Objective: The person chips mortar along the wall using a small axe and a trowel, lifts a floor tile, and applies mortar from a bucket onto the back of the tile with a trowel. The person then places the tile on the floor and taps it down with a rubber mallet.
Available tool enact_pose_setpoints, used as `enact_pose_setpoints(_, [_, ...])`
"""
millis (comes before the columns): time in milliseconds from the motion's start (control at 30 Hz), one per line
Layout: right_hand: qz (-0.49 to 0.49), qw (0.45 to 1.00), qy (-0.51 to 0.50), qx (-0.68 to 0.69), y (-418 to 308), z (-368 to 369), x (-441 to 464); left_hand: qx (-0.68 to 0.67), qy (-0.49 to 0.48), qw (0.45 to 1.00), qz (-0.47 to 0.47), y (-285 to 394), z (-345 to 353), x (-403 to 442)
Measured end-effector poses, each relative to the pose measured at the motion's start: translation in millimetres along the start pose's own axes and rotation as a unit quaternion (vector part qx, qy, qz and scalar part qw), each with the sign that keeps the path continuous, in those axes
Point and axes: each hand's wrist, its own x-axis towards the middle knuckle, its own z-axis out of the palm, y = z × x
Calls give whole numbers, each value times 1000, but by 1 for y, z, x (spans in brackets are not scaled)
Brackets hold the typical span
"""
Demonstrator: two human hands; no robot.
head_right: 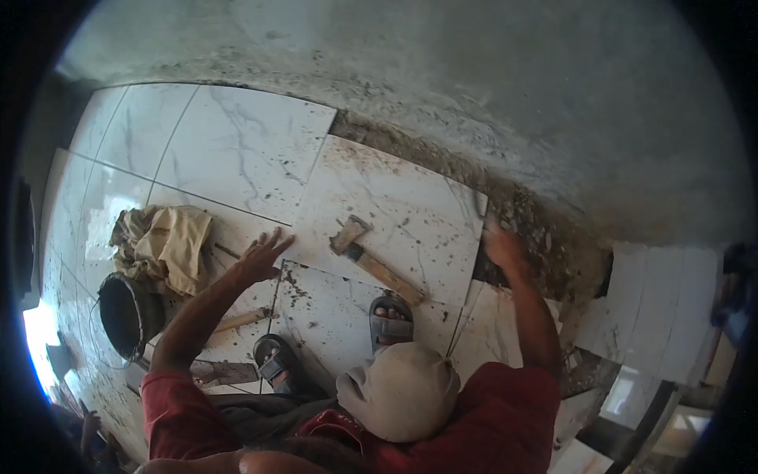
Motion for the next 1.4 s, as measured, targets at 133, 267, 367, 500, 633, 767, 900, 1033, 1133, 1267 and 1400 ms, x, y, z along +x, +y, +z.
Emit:
enact_pose_setpoints(133, [-133, 990, -48, 21, -147, -4, 34, 8, -5, 1000, -1, 0, -8, 2])
enact_pose_setpoints(267, [-132, 990, -25, -47, -193, -14, 72, 4, -17, 1000, -8, 5, -12, 2])
enact_pose_setpoints(367, [-117, 991, 15, -61, -101, -4, 97, -4, -13, 1000, -12, 1, -7, 3])
enact_pose_setpoints(500, [-50, 998, 22, -8, 71, -14, 65, 2, -21, 1000, -2, 0, -13, 4])
enact_pose_setpoints(633, [108, 990, 35, -85, 112, -7, 27, 4, -23, 1000, -4, 2, -10, 3])
enact_pose_setpoints(767, [88, 995, 32, -22, 42, -11, 9, 11, -30, 999, -15, 3, -11, 3])
enact_pose_setpoints(900, [31, 995, -23, -94, 13, -31, 27, 17, -26, 999, -15, 4, -13, 6])
enact_pose_setpoints(1033, [55, 988, 5, -142, 95, -37, 26, 17, -31, 999, -18, 4, -15, 5])
enact_pose_setpoints(1133, [177, 971, 30, -160, 235, 9, 17, 18, -14, 1000, -20, 1, -17, 7])
enact_pose_setpoints(1267, [211, 970, 103, -64, 181, 2, -76, 10, -32, 999, -24, 8, -9, 5])
enact_pose_setpoints(1400, [150, 958, 133, 207, 115, 83, -134, 6, -36, 999, -18, 2, -16, 8])
